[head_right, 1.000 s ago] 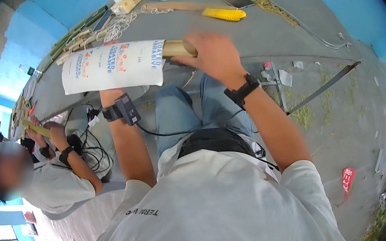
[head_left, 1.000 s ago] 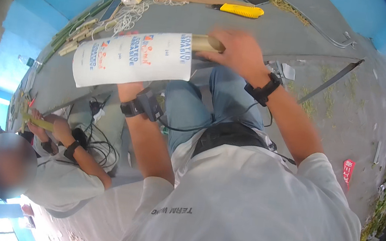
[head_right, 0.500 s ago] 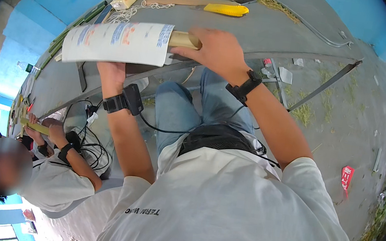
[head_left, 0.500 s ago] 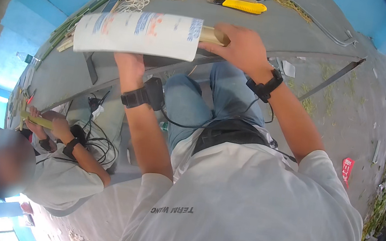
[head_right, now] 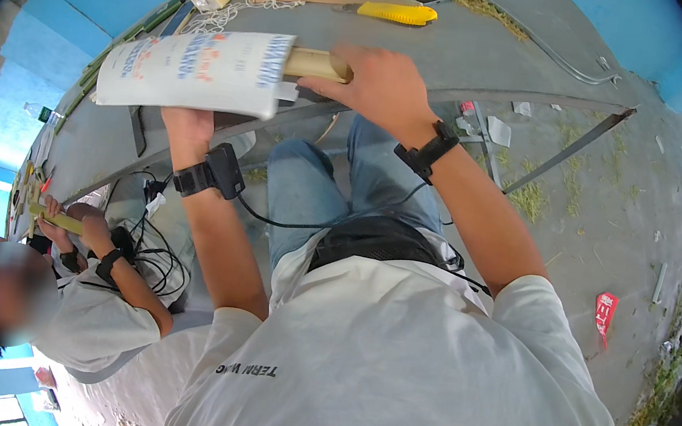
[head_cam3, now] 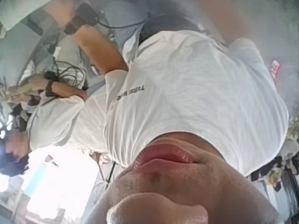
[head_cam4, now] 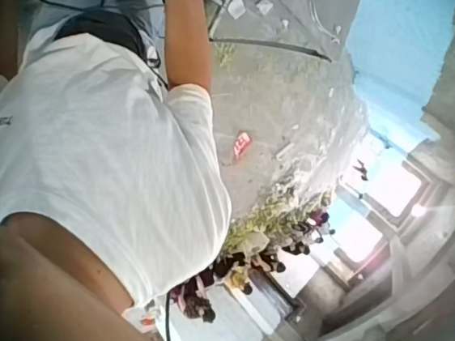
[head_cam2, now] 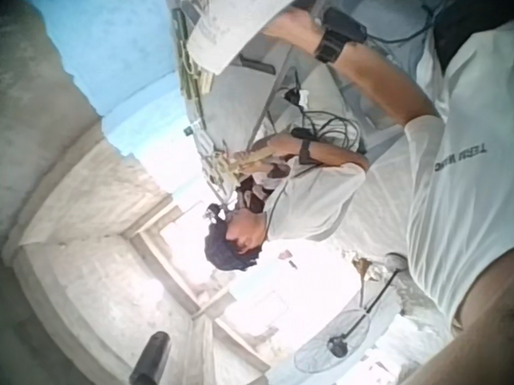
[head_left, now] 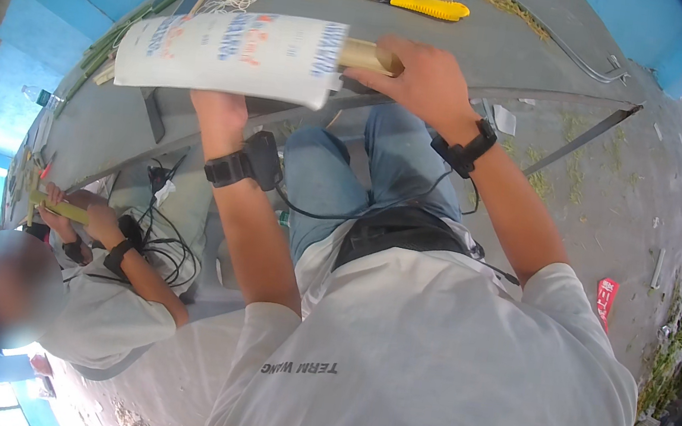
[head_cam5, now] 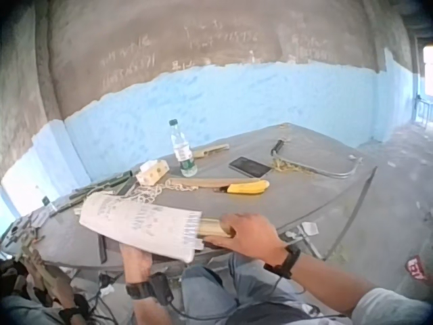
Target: The person is using sandpaper to sand the surface of a bamboo piece.
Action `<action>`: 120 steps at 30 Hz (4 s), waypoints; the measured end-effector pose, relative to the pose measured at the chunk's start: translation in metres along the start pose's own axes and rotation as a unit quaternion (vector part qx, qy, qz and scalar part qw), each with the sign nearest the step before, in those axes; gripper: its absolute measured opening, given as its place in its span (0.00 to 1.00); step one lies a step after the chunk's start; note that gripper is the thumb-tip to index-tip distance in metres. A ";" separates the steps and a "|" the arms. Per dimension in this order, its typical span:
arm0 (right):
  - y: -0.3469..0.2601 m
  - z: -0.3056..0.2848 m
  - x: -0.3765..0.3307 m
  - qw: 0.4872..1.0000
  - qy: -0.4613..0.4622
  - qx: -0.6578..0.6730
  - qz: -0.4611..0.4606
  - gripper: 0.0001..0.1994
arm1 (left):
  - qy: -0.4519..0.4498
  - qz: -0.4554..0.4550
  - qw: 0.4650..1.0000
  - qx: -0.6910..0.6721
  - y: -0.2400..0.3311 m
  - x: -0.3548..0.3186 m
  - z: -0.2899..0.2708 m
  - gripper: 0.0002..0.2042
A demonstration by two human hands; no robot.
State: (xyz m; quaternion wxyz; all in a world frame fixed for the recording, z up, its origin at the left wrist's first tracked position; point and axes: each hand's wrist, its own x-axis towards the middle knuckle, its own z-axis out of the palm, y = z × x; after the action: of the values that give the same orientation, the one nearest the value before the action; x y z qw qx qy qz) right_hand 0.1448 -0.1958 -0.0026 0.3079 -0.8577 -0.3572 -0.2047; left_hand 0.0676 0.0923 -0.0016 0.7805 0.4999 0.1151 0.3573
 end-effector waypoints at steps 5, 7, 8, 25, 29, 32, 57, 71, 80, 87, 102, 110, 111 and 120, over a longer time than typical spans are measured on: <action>-0.001 -0.002 0.002 1.000 -0.018 -0.004 0.019 0.30 | 0.013 -0.018 1.000 -0.014 0.004 -0.002 0.003 0.32; 0.000 -0.002 0.002 1.000 -0.010 -0.005 0.000 0.31 | 0.013 0.024 0.998 -0.048 0.008 -0.003 0.004 0.34; 0.000 -0.002 0.002 1.000 -0.012 -0.009 0.003 0.31 | 0.010 0.035 0.997 -0.069 0.010 -0.003 0.004 0.32; 0.001 0.001 0.002 1.000 0.021 0.015 -0.001 0.28 | -0.007 -0.042 0.999 0.024 0.010 -0.004 0.010 0.29; 0.001 -0.003 0.001 1.000 -0.014 0.001 0.013 0.28 | 0.029 0.004 0.999 -0.014 0.006 -0.005 0.008 0.28; 0.002 -0.003 0.001 0.999 -0.028 -0.016 0.008 0.27 | 0.059 0.027 0.997 -0.040 0.005 -0.003 0.005 0.29; -0.001 -0.003 0.001 1.000 -0.008 -0.009 0.011 0.30 | 0.040 0.058 0.997 0.035 0.000 -0.006 0.007 0.37; -0.002 -0.004 0.002 1.000 -0.002 0.002 0.017 0.31 | 0.034 0.050 0.988 0.144 -0.001 -0.004 0.009 0.35; -0.003 -0.008 0.002 0.999 -0.022 0.009 0.025 0.32 | 0.058 0.029 0.987 0.146 0.003 -0.009 0.012 0.37; -0.003 -0.004 0.002 0.999 -0.007 0.008 0.031 0.30 | 0.017 0.002 0.990 0.138 0.010 -0.012 0.015 0.36; -0.002 -0.004 0.001 1.000 0.002 -0.020 0.015 0.30 | 0.051 -0.019 0.993 0.101 0.004 -0.004 0.010 0.35; -0.011 -0.012 0.001 0.996 -0.034 0.049 0.073 0.30 | -0.057 -0.084 0.978 0.184 0.004 -0.002 0.007 0.33; -0.012 -0.012 0.001 0.996 -0.033 0.037 0.069 0.29 | -0.051 -0.089 0.981 0.162 0.004 -0.003 0.007 0.31; -0.008 -0.003 0.001 1.000 0.022 0.019 0.000 0.26 | 0.029 -0.008 0.996 -0.084 -0.004 0.004 0.001 0.27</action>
State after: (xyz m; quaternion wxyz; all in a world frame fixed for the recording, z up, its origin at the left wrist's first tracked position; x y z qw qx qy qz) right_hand 0.1391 -0.1935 0.0030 0.3318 -0.8470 -0.3543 -0.2166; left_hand 0.0732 0.0936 -0.0039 0.8192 0.4210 0.1110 0.3733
